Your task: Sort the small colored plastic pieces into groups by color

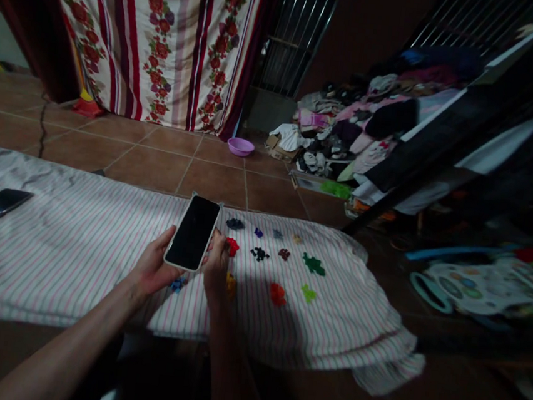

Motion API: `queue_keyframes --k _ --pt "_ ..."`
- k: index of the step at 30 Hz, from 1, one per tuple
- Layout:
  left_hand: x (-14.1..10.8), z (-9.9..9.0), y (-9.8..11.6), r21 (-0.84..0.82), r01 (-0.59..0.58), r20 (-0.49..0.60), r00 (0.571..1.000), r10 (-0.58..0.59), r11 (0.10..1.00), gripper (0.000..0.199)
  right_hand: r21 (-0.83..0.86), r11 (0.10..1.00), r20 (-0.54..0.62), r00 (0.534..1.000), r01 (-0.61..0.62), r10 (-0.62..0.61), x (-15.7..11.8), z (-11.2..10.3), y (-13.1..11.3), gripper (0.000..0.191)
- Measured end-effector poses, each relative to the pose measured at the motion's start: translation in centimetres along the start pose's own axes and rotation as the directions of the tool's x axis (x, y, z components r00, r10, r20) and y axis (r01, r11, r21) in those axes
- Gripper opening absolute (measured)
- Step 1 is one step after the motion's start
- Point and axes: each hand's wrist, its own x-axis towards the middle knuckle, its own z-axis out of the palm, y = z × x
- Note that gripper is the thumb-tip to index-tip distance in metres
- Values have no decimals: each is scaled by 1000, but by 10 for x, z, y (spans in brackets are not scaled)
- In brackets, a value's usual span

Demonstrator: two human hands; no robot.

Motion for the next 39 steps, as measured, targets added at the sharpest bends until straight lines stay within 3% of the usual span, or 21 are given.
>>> queue_keyframes --k 6,9,12,15,19,24,30,39 --pt "-8 -10 15 -2 -58 14 998 58 998 43 -109 994 -60 998 28 -35 5 -5 20 62" --pt "-12 -14 24 -6 -101 -18 995 101 995 40 -220 974 11 998 56 -55 2 -6 24 49" --pt "-16 -15 33 -4 -139 -69 988 138 990 38 -347 922 142 982 171 -128 -6 -5 23 36" --pt "-20 -14 40 14 -186 -131 974 186 982 37 -442 826 349 915 350 -201 -16 -4 22 28" --pt "-23 -14 47 33 -238 -159 958 240 971 34 -512 703 591 796 494 -129 -32 -4 20 30" --pt "-25 -13 52 47 -255 -187 947 260 966 28 -550 590 692 718 591 -73 -46 -3 17 52" --pt "-24 -15 55 79 -201 -242 946 215 976 23 -482 572 782 620 664 -61 -43 0 24 37" --pt "-20 -23 56 187 -144 -330 922 200 972 15 -466 632 772 634 619 -51 -40 -1 27 27"
